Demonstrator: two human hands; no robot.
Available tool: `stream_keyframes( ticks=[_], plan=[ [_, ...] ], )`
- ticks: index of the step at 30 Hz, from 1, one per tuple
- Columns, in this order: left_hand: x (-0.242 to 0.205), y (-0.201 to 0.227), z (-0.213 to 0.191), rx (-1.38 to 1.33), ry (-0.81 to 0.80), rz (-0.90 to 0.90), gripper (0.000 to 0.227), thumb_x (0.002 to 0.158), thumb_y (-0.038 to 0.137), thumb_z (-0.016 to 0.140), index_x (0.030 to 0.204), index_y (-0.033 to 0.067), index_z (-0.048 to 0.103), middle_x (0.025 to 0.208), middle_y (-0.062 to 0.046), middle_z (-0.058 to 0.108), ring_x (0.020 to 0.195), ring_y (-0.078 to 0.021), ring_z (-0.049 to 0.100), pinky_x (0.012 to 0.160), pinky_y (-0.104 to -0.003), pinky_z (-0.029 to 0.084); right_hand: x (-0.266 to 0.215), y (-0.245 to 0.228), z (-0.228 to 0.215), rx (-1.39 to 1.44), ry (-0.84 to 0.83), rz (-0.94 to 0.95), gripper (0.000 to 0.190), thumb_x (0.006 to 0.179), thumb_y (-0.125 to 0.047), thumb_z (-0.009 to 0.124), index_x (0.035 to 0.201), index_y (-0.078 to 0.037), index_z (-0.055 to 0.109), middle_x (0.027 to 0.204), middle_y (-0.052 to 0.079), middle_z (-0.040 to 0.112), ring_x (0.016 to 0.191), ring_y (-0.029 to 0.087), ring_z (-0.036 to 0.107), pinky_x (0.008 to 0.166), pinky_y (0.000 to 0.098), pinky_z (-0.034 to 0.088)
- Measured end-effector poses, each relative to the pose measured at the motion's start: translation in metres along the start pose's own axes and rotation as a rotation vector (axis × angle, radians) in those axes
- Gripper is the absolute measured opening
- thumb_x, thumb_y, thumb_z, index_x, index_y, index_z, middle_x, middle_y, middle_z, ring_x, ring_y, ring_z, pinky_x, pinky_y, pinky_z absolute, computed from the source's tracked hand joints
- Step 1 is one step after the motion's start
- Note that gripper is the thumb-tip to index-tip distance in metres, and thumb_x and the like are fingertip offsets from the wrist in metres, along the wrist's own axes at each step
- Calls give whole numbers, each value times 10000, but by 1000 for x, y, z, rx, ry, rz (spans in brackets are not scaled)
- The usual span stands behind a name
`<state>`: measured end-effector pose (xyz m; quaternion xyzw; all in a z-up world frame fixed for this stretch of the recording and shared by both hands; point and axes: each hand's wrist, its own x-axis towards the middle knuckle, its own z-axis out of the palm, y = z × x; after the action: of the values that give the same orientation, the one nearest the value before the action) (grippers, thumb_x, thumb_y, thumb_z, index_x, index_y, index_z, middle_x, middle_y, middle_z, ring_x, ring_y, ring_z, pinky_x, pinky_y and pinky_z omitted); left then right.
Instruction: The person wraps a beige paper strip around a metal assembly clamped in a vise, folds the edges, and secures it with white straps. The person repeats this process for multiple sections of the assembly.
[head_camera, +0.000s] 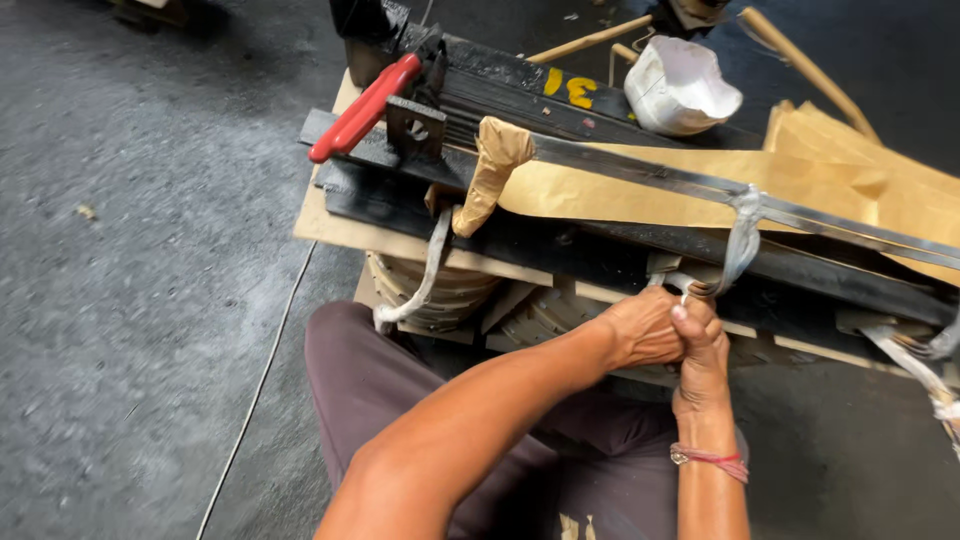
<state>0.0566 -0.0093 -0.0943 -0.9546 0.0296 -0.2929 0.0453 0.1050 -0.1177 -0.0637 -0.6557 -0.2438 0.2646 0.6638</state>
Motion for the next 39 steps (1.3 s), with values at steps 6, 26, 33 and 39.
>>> stream_keyframes(
  ticks=[6,26,33,39],
  plan=[
    [2,0,28,1,51,-51,208,893,222,565,933,107,734,1003,-27,692,884,-201,682,575,-396,515,9,7,5,115,-61,26,541,819,-372,759,1261,-78,651,1239,51,662,1168,177,621,1066,349,471],
    [-28,-9,-44,-109,70,-70,304,958,252,531,1211,122,639,1142,-70,630,700,-201,654,523,-380,484,-6,22,-11,46,-226,-238,403,985,-270,737,1270,-63,541,1257,27,584,1221,126,548,1138,325,412],
    [-40,-3,-149,-239,124,-69,185,947,267,667,934,93,604,950,-46,582,885,-246,608,747,-399,478,-40,33,-82,-131,-60,128,471,812,-102,804,1238,-27,617,916,105,702,882,149,615,827,300,455],
    [46,-12,-199,-342,363,-243,176,966,199,778,983,94,638,915,-63,605,818,-251,561,707,-415,438,-43,47,-118,-307,190,391,366,817,-79,829,1129,18,664,894,183,709,895,220,709,817,374,575]
  ],
)
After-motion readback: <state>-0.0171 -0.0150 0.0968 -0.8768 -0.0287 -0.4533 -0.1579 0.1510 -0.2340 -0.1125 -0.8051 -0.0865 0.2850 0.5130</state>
